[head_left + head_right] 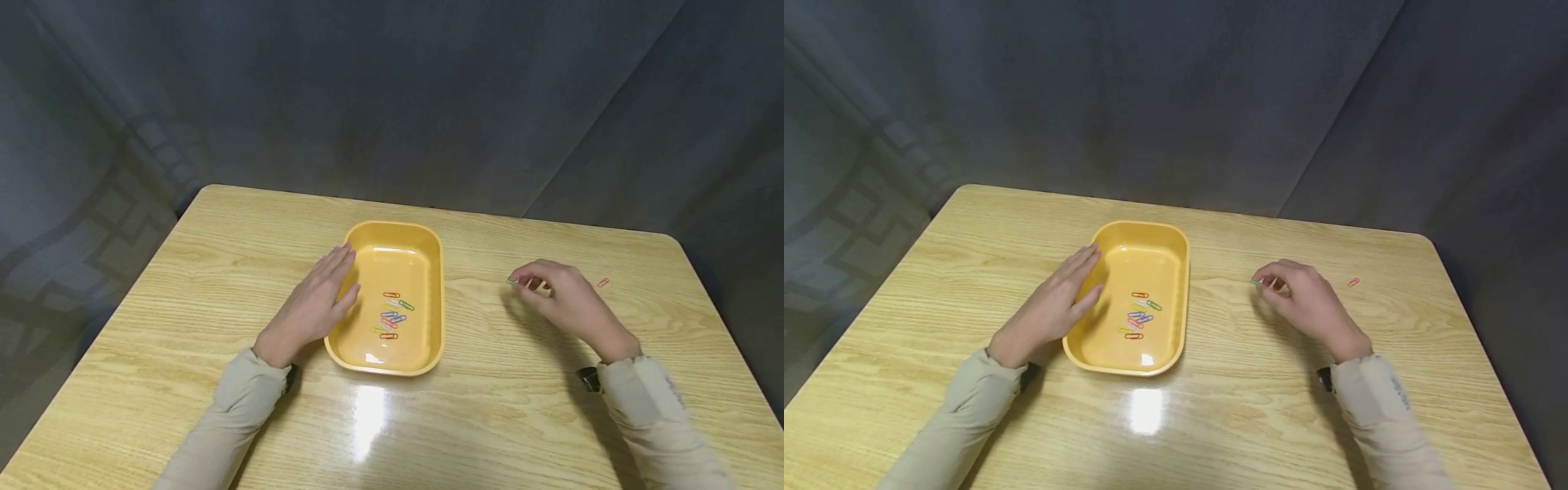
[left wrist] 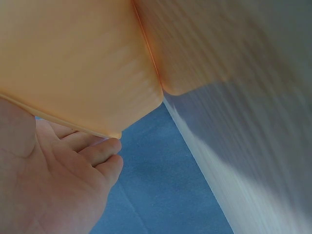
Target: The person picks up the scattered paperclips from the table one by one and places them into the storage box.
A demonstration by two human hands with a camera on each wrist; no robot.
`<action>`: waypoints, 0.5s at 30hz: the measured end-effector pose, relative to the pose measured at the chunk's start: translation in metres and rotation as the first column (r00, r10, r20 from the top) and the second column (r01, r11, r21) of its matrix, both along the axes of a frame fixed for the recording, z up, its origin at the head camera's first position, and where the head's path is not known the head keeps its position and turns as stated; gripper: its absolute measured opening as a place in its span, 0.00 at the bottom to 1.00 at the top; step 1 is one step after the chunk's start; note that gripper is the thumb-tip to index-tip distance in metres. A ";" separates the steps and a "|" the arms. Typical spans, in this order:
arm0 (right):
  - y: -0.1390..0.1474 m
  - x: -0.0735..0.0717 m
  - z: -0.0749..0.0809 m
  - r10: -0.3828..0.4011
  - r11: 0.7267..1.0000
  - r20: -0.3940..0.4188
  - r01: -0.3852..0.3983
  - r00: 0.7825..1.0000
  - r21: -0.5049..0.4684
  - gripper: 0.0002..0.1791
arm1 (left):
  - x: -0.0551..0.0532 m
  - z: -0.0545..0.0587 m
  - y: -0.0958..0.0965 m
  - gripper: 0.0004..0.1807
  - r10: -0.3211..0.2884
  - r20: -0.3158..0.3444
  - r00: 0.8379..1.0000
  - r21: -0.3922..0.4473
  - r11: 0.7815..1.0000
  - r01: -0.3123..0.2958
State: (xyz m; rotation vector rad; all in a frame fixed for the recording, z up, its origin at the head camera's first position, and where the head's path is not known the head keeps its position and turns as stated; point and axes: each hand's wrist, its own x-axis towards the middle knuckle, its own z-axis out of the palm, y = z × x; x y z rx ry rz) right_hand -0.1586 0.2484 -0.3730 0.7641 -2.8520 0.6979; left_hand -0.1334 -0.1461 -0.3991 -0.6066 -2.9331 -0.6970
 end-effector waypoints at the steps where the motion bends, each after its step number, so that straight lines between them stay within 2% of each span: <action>1: -0.002 0.001 0.000 0.005 1.000 -0.006 -0.005 1.000 -0.002 0.07 | 0.000 0.000 0.000 0.33 0.000 -0.001 1.000 0.001 1.000 0.000; 9: -0.018 0.006 0.004 0.039 0.999 -0.008 -0.040 0.999 -0.012 0.08 | 0.000 -0.001 -0.001 0.33 -0.003 -0.011 1.000 0.004 1.000 0.003; 15: -0.029 0.010 0.007 0.071 0.997 -0.049 -0.072 0.996 -0.030 0.09 | 0.000 -0.001 -0.001 0.33 -0.001 -0.009 1.000 0.005 1.000 0.001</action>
